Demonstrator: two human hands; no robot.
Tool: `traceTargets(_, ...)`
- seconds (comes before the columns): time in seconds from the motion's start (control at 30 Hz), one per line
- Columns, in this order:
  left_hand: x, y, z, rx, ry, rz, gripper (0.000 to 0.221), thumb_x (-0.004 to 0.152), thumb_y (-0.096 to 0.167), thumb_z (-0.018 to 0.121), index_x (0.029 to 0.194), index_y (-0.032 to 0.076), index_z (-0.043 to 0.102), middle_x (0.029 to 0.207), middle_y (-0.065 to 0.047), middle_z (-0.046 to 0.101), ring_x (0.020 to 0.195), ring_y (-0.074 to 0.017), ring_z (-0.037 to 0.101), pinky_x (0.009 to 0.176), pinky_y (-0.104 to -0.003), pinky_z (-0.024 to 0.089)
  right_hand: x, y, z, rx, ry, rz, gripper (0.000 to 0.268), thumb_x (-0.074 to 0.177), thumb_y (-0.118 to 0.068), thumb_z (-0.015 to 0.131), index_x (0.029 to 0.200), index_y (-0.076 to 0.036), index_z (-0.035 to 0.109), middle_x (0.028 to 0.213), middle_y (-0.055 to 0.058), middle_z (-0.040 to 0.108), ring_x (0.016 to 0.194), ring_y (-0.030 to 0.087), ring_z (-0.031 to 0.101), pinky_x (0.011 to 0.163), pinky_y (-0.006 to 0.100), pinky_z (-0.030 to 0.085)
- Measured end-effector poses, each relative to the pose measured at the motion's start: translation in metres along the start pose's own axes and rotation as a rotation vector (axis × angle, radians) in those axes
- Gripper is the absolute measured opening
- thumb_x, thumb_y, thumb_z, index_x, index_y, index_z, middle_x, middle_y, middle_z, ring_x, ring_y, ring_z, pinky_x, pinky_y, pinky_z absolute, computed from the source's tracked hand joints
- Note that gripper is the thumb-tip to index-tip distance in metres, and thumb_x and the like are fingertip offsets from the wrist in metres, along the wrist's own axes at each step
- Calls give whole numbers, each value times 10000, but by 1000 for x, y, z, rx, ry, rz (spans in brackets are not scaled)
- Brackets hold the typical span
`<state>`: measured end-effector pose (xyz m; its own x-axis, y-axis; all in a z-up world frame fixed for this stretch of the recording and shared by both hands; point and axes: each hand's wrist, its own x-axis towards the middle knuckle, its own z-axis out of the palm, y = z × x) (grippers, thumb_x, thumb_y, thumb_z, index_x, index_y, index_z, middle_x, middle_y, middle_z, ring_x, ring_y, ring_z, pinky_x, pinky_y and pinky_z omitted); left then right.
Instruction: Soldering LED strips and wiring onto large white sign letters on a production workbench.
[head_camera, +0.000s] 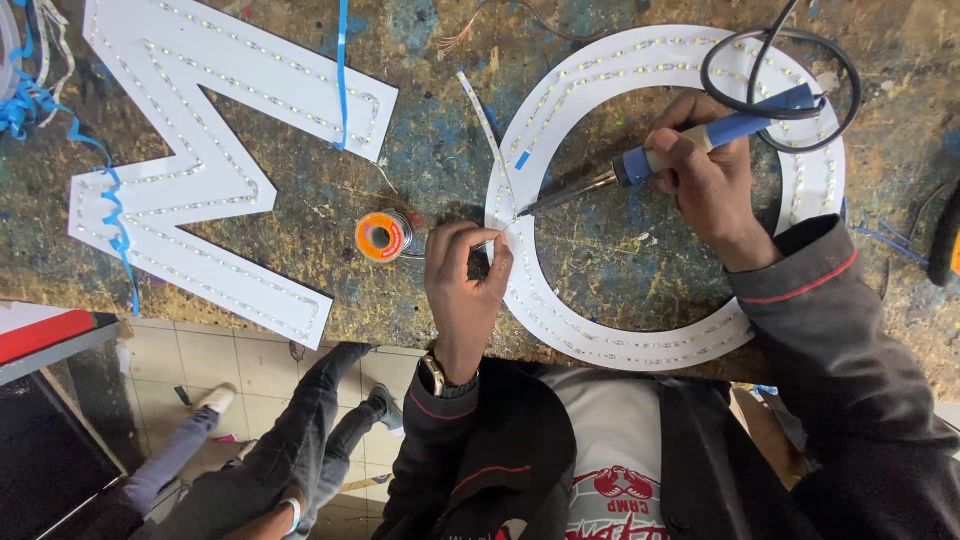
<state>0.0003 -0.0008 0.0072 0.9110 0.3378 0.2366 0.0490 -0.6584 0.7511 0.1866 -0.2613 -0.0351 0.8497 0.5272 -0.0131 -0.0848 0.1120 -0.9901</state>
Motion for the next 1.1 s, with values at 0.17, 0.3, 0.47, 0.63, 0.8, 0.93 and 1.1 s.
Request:
traceTargets(0.17,0,0,0,1,-1,3,157,1049,49,809,1158,65,697,1178,-111,680,1096,-281,654,962,-422,580,3,-11,7,-16,19,1,292,1229,-426,616,1099,-177,535,802,-6,519,646,86,432,604,279,410)
traceTargets(0.3,2,0,1,-3,15,-9,155,1025,34,822,1151,85,747,1121,-83,707,1062,-248,681,956,-409,591,4,2,6,30,102,7,242,1193,-270,650,1071,-70,589,791,36,539,609,81,481,544,243,427)
traceTargets(0.47,2,1,2,5,42,-31,170,991,11,850,1132,97,810,1058,-63,738,1027,-226,708,942,-406,606,2,9,7,49,151,10,207,1186,-152,663,1097,35,640,774,89,551,589,86,504,511,243,444)
traceTargets(0.63,2,-2,2,-5,13,-39,145,1015,49,837,1146,96,795,1064,-64,729,1034,-220,688,941,-388,604,2,10,4,22,162,32,225,1179,-170,669,1102,41,652,785,83,539,576,81,494,496,245,440)
traceTargets(0.8,-2,-5,4,-12,38,-67,106,1086,82,754,1190,88,770,1066,-69,702,1010,-242,699,893,-398,619,3,16,-1,55,214,56,220,1160,-186,688,1088,19,653,808,71,528,568,96,488,492,260,435)
traceTargets(0.93,-6,-10,0,-131,19,-150,200,1217,152,530,1266,38,687,1090,-143,710,1031,-345,761,888,-456,662,11,-4,11,85,339,82,153,1173,-196,629,1116,-55,642,862,38,512,531,72,481,454,236,400)
traceTargets(1.1,-12,-8,-10,-172,63,-166,160,1217,153,526,1255,47,639,1087,-129,773,1048,-339,796,946,-470,643,15,-10,17,252,410,85,164,1133,-271,658,1107,-112,634,690,-3,468,453,80,402,444,235,352)
